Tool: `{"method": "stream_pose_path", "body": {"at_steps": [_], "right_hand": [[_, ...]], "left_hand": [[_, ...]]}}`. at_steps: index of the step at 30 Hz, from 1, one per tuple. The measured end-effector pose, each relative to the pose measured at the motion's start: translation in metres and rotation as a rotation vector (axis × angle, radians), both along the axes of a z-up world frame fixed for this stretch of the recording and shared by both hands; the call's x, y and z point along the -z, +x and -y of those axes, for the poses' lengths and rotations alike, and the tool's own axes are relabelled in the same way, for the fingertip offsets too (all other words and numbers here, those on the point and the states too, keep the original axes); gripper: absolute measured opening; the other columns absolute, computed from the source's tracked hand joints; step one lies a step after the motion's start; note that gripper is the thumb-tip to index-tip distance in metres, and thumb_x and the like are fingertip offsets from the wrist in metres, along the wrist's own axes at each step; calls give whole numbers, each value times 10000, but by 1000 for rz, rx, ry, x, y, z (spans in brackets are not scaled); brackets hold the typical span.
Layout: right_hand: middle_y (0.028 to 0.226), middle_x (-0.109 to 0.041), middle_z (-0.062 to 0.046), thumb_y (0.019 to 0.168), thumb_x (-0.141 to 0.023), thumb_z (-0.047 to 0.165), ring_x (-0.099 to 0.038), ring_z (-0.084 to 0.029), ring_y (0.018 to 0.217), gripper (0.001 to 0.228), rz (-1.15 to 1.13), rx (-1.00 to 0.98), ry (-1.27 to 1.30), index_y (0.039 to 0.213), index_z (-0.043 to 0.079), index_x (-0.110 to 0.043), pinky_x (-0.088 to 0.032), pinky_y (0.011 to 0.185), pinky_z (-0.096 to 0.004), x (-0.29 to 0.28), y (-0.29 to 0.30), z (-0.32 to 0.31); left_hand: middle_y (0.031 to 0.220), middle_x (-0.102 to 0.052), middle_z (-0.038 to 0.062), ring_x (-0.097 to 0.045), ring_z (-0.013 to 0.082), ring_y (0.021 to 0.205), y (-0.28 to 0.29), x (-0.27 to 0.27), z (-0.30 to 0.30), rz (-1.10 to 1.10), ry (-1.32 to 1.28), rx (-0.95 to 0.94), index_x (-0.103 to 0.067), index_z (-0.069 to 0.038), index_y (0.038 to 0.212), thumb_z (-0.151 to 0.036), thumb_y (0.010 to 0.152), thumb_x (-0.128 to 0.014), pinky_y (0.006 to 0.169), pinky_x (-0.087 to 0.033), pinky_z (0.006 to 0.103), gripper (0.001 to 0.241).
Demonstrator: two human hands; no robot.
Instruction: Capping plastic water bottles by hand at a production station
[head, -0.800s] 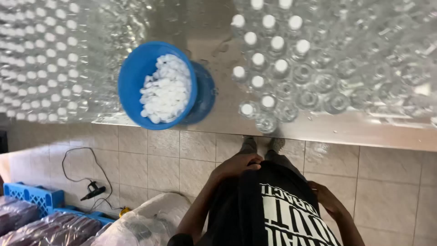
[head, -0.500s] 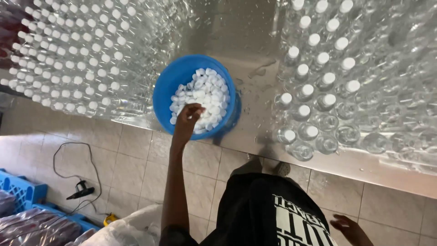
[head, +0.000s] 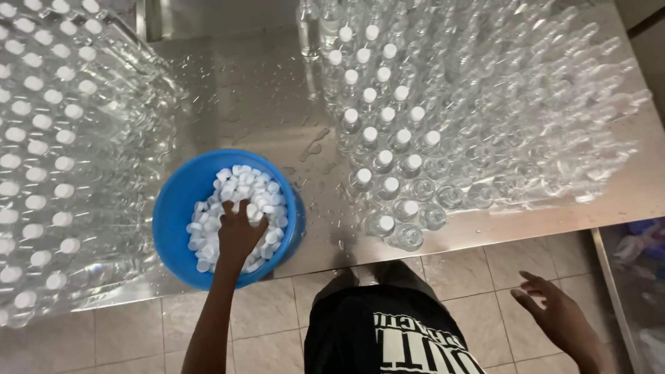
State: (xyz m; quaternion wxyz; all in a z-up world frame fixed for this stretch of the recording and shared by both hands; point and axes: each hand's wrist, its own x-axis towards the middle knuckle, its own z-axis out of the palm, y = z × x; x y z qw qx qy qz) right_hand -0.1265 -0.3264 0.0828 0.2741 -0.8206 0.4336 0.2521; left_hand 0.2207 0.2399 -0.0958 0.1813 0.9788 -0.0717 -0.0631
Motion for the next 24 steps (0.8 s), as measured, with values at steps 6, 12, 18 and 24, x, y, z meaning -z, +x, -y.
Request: {"method": "stream_pose_path", "body": {"at_steps": [6,12,18,24], "right_hand": [[1401,-798,-15,960,-710,416,-730,-255,1344,617,148,-27,-49,1547,237,-645,-610,1038,-455,-69,68,-57],[1324,-825,40,1010,-675,350,-738,-191,1271,505,382,-183,17,1502,238,-700,-568,941,-425,-78,150,-112],[1327,-780,93,968,-684,389,-808,-159,1083,430,500,-689,394,1380,293,-760,-641,686,-363,-53,217,-202],[1303,-722,-254,1098,-634,205,-715,-479,1188,372,1023,-897,707,1400,5,-719,-612,948,-571,-54,309,-281]], "left_hand": [[1320,-509,163,-604,349,681,9,19,-14,155,-178,-45,-656,-193,1318,-201,1007,-739,441,-477,419,322],[840,-646,99,-640,160,566,26,6,-25,-24,-1201,-688,-615,-103,1218,-318,1003,-789,421,-491,331,351],[860,-481,-46,-520,94,716,-12,-50,-3,-357,-2034,-823,-576,-216,1131,-210,1012,-751,586,-339,261,212],[803,-696,51,-630,175,613,-50,-117,72,-710,-2042,-663,-721,-101,990,-217,1030,-759,453,-413,261,128]]}}
